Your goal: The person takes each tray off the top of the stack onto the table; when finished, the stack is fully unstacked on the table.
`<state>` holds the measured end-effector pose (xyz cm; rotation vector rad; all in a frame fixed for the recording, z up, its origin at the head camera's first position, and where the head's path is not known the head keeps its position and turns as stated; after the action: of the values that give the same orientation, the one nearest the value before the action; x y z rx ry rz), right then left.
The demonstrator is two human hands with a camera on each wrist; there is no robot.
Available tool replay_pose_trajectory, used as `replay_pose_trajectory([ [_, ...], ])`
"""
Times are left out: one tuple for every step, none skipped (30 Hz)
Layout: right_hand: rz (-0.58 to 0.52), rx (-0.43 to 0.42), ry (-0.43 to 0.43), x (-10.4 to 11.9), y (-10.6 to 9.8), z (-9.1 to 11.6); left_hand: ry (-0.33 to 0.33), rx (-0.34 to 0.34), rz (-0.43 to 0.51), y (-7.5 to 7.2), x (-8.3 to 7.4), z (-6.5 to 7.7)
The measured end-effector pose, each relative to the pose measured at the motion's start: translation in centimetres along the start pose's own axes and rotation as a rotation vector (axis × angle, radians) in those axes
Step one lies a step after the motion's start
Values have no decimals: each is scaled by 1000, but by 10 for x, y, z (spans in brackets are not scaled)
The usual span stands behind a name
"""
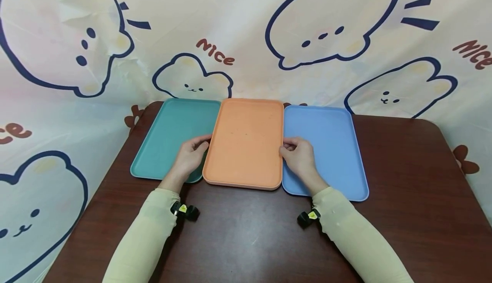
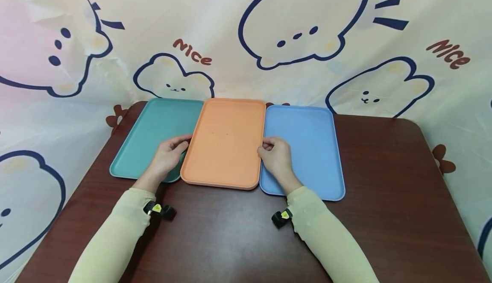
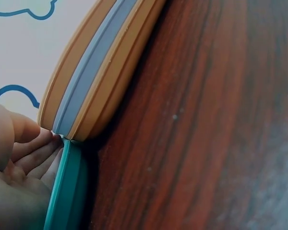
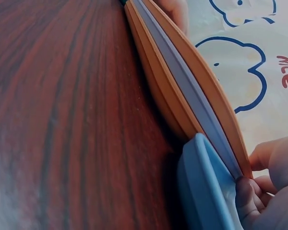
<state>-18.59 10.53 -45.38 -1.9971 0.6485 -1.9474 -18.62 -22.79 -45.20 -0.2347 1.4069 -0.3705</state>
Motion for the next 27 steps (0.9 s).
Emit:
replay_pose_trajectory([
  [-5, -5, -2, 0, 0, 0, -2, 1, 0, 0, 0, 0],
  [-13, -9, -3, 0, 0, 1, -6, 0, -1, 0, 1, 0],
  [-24, -12, 0, -1, 1, 1, -7, 0, -3, 0, 1, 0],
  [-36, -16, 3, -1, 1, 1, -6, 3, -6, 0, 1, 0],
  [-48, -24, 4, -1, 0, 2, -3, 4, -11, 0, 1, 1],
  [-59, -33, 8, -1, 0, 2, 1, 6, -16, 0, 1, 1],
  [-68, -42, 11, -1, 0, 2, 6, 7, -21, 1, 1, 1],
  [-80, -51, 14, -1, -1, 2, 11, 8, -23, 1, 1, 1],
  [-90, -60, 15, -1, -2, 2, 18, 9, -22, 1, 1, 1],
  [-95, -67, 15, -1, -2, 2, 22, 10, -18, 1, 0, 1],
  [-101, -72, 18, -1, -3, 2, 24, 11, -13, 0, 0, 1],
  [-107, -72, 21, -1, -4, 2, 28, 13, -6, 0, 0, 1],
  [-112, -70, 24, 0, -6, 2, 31, 16, 4, 0, 0, 0],
  [-124, -70, 30, 0, -7, 3, 35, 19, 11, 0, -1, 0],
  [-136, -68, 37, 0, -8, 3, 38, 24, 19, 0, -1, 0],
  [-149, -69, 44, 0, -10, 4, 37, 29, 23, 0, -1, 0],
  [-171, -72, 53, -1, -11, 5, 38, 32, 23, 0, -1, 0],
  [-189, -77, 59, -1, -12, 6, 40, 35, 22, 0, -1, 0],
  [-211, -86, 66, -2, -13, 8, 39, 37, 22, 1, 0, -1],
  [-235, -97, 70, -3, -14, 9, 37, 37, 18, 1, 0, -1],
  [-254, -110, 74, -4, -16, 10, 34, 38, 18, 1, 0, -1],
  [-270, -123, 77, -4, -17, 11, 30, 36, 17, 1, 0, -1],
  [-289, -138, 81, -5, -18, 11, 28, 36, 19, 1, 0, -1],
  [-300, -153, 83, -6, -20, 12, 25, 35, 23, 1, 0, -1],
  [-315, -168, 87, -7, -22, 13, 22, 34, 26, 1, 0, -1],
  [-320, -181, 91, -8, -24, 13, 18, 33, 27, 1, -1, -1],
  [-322, -197, 94, -9, -26, 14, 16, 33, 31, 1, -1, -1],
])
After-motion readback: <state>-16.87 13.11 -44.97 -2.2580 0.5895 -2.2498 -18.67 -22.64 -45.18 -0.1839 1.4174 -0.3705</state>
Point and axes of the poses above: each hand's wrist, its own z-axis away from the middle knuckle, its own y-axis out of the palm, x = y × z, the point moved 1 cm from there along -z, towards the middle knuckle, and after that the axes turned 1 degree about y, right-handed, at the moved point
